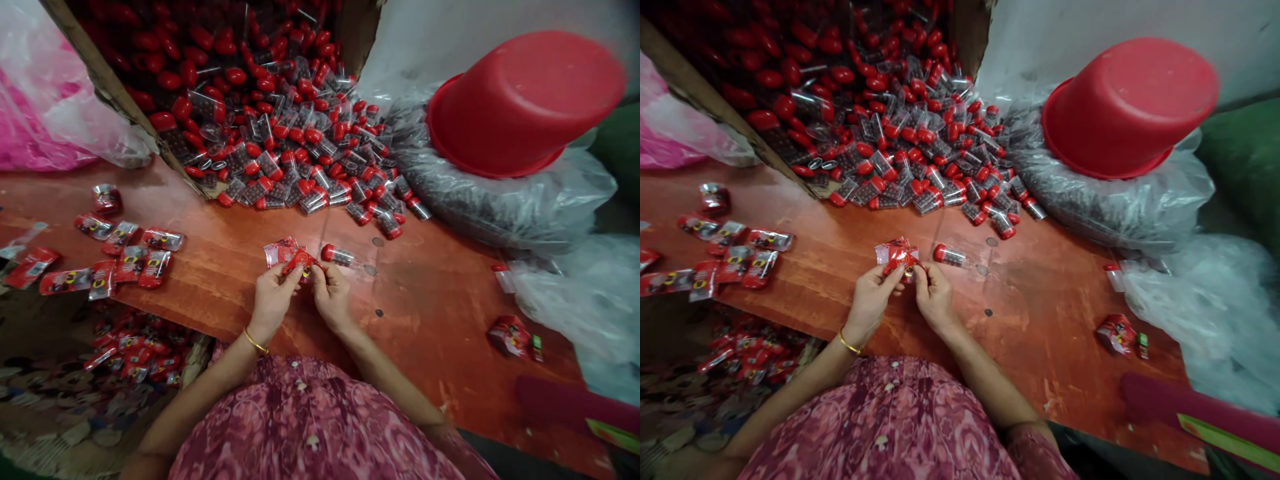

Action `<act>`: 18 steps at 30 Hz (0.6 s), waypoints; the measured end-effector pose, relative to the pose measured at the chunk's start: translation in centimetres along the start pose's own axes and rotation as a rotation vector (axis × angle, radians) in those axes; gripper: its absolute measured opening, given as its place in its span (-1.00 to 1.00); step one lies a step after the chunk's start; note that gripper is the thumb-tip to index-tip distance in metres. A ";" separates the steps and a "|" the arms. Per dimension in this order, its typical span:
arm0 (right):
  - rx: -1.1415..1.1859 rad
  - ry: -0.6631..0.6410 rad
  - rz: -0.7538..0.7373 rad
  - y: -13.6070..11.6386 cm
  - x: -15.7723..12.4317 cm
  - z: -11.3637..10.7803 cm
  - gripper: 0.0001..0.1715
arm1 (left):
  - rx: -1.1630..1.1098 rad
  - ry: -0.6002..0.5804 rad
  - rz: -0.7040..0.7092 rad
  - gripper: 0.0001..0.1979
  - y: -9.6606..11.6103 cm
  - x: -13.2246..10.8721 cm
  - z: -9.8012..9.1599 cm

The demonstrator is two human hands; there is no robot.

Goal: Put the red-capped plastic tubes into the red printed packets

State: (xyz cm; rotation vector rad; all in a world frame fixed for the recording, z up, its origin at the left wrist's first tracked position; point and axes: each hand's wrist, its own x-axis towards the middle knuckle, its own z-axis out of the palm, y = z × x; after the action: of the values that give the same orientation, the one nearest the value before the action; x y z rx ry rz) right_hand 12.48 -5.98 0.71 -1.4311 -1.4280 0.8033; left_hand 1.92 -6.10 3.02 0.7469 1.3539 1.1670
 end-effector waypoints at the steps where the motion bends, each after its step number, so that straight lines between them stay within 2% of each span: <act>1: -0.007 -0.016 -0.007 0.0 -0.3 0.1 -0.71 | -0.014 0.013 -0.008 -0.69 -0.2 0.0 -0.1; 4: -0.054 -0.109 -0.014 0.1 -0.6 -0.4 -0.63 | -0.073 0.026 -0.020 -0.67 -0.5 0.3 -0.4; 6: -0.156 -0.176 -0.056 0.2 -0.1 -1.5 -0.57 | -0.118 0.046 -0.027 -0.65 -0.5 0.4 -0.6; 9: -0.449 -0.162 -0.154 1.2 1.8 -4.1 -0.63 | -0.189 0.061 -0.072 -0.63 -0.1 0.7 -0.9; 11: -0.651 -0.147 -0.185 2.4 3.4 -5.9 -0.54 | -0.235 0.048 -0.140 -0.60 0.3 0.9 -1.1; 13: -0.752 -0.171 -0.181 3.8 4.6 -7.0 -0.52 | -0.271 0.033 -0.232 -0.57 0.7 1.1 -1.1; 16: -0.684 -0.205 -0.124 5.0 4.7 -7.3 -0.65 | -0.327 0.022 -0.325 -0.54 1.2 1.4 -1.0; 18: -0.489 -0.173 -0.034 4.8 3.6 -7.2 -0.71 | -0.350 0.024 -0.346 -0.54 1.4 1.5 -1.0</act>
State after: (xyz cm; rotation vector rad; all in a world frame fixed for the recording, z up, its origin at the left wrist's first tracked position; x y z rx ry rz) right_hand 21.25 -3.07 -0.58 -1.7243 -1.8662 0.5880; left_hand 0.41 -4.49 3.64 0.2373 1.1972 1.0946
